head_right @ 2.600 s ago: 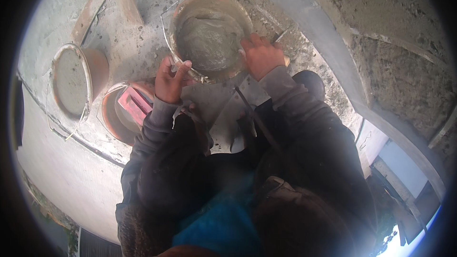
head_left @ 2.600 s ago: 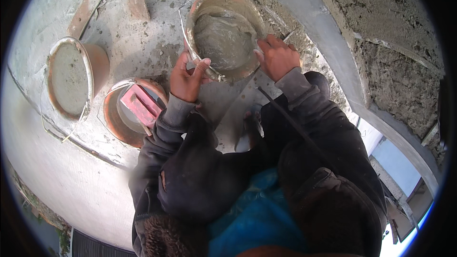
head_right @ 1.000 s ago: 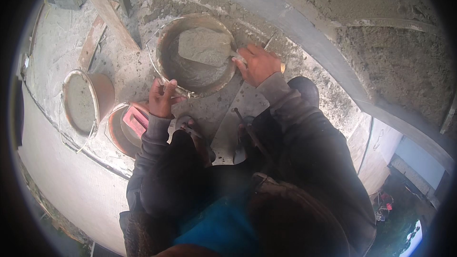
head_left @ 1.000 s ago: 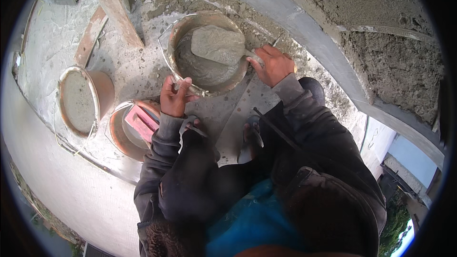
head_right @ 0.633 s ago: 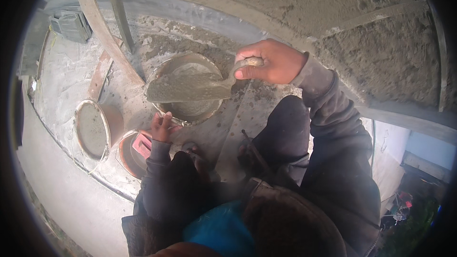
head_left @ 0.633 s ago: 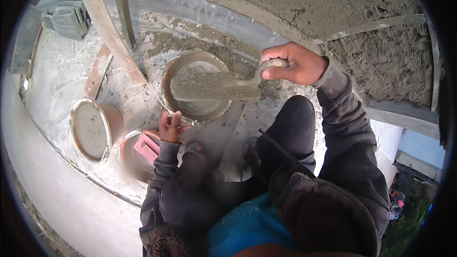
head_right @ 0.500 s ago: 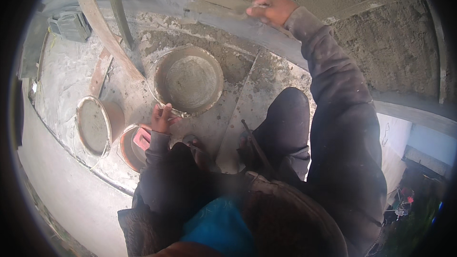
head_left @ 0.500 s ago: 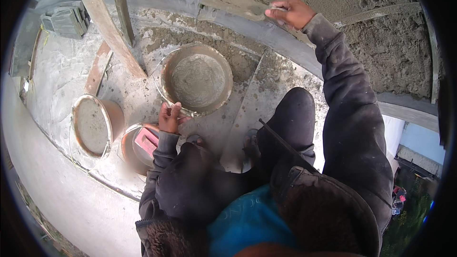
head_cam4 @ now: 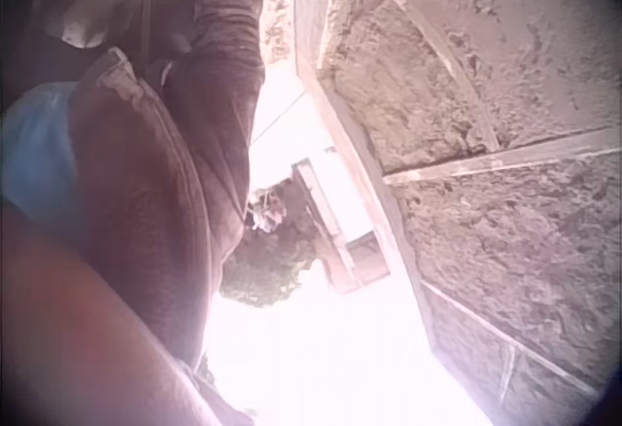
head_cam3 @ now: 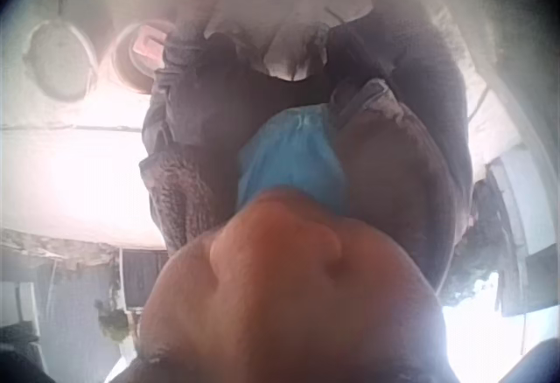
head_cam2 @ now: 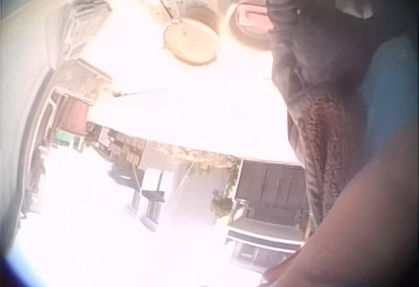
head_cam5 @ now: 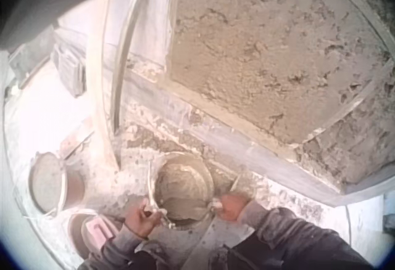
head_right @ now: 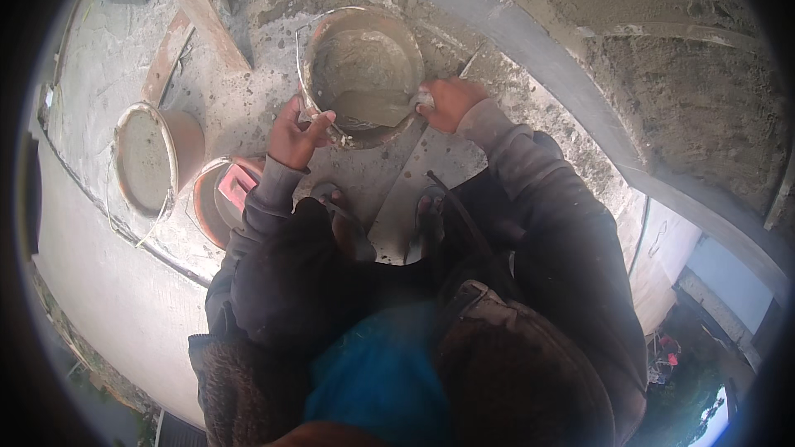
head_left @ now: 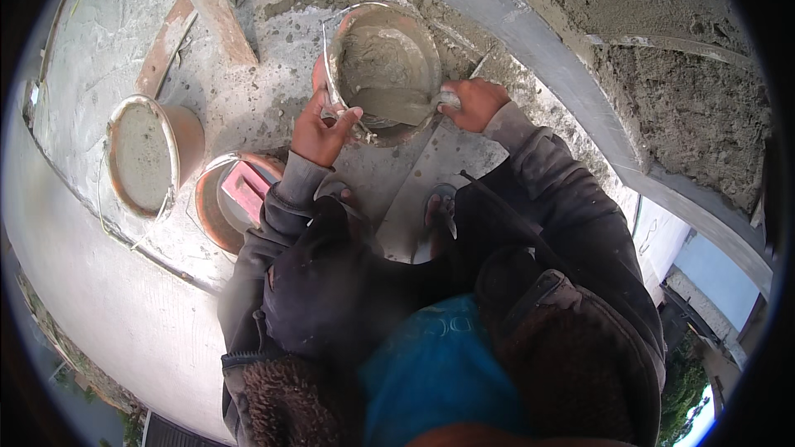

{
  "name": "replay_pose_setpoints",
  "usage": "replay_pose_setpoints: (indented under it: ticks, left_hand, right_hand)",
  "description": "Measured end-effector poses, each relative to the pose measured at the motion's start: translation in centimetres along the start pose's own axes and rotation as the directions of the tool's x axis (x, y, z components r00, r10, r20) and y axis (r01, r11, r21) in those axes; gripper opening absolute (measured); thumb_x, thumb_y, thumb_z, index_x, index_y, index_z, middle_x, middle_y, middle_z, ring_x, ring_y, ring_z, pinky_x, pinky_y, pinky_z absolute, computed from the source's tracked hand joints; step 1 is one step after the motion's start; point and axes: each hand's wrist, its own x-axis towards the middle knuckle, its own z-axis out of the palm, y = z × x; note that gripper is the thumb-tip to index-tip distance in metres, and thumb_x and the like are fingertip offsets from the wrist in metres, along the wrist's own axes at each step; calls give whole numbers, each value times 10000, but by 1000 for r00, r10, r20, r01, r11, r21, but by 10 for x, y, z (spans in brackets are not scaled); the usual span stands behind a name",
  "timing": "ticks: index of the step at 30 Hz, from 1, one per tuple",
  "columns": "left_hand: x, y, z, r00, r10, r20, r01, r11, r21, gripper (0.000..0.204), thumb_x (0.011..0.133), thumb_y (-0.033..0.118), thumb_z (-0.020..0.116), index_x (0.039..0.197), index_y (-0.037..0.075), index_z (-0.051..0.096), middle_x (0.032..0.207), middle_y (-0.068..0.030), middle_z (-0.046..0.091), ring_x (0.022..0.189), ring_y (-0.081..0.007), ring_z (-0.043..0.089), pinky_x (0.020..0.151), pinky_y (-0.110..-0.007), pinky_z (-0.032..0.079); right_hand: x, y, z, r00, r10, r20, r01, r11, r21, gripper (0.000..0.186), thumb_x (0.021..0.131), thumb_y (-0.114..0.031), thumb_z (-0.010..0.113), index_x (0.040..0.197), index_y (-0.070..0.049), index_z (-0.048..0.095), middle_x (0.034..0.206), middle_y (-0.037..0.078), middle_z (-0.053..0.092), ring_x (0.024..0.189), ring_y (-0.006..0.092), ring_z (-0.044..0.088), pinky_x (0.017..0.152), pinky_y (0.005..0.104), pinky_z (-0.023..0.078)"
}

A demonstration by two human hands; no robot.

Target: The person scoops cement from a bucket with a trowel and applies it to a concrete floor, smoothing the surface. They repeatedly transfer cement and use a straightedge to level the applied material.

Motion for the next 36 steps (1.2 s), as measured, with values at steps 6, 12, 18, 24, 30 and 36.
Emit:
replay_pose_setpoints:
  ticks: [6, 12, 18, 24, 30, 36]
  left_hand:
    - [1, -4, -8, 996, 12, -89, -17, 998, -60, 239, 911, 148, 726, 1028, 63, 535, 936, -16, 577, 746, -114, 632, 577, -265, 603]
    - [3, -8, -20, 994, -68, -86, 55, 987, -148, 235, 913, 132, 723, 929, 80, 494, 885, -16, 573, 708, -100, 615, 542, -269, 603]
    - [0, -25, -41, 982, -111, -156, 71, 968, -243, 247, 906, 168, 734, 938, 78, 506, 871, -11, 568, 690, -108, 605, 562, -300, 617]
    - [6, -22, -44, 982, -147, -118, 116, 964, -239, 255, 906, 171, 733, 936, 77, 498, 853, -11, 556, 717, -109, 602, 573, -324, 624]
    - [5, -34, -50, 985, -107, -132, 77, 974, -214, 268, 910, 144, 720, 884, 85, 460, 848, -28, 557, 639, -109, 596, 538, -317, 615]
    - [17, -20, -38, 997, -49, -54, 41, 989, -140, 234, 911, 138, 715, 938, 63, 494, 857, -22, 559, 654, -109, 605, 542, -308, 614]
  right_hand:
    - [6, -4, 29, 809, -236, -539, 88, 954, -287, 251, 891, -294, 668, 1078, -127, 684, 1025, 63, 676, 912, 298, 683, 761, 434, 557]
    - [0, -6, -5, 802, -94, -590, 28, 992, -121, 277, 877, -328, 688, 1077, -137, 676, 1036, 36, 665, 947, 263, 668, 810, 438, 537]
    - [-37, -68, -145, 722, -280, -632, 310, 949, -66, 306, 878, -371, 709, 1007, -93, 698, 878, 72, 660, 769, 250, 673, 637, 368, 513]
    - [32, -23, -226, 974, -217, -61, 220, 850, 478, 363, 925, -435, 670, 953, -75, 702, 706, -24, 566, 605, 106, 533, 556, 278, 428]
    - [-48, 5, -284, 680, 87, -728, 328, 851, 409, 332, 974, -359, 626, 988, -34, 690, 717, -2, 587, 610, 123, 527, 571, 292, 430]
    - [-25, -18, -147, 979, -25, -204, 7, 996, -92, 426, 909, -410, 649, 1164, -69, 663, 1069, 228, 691, 1020, 426, 654, 863, 478, 528]
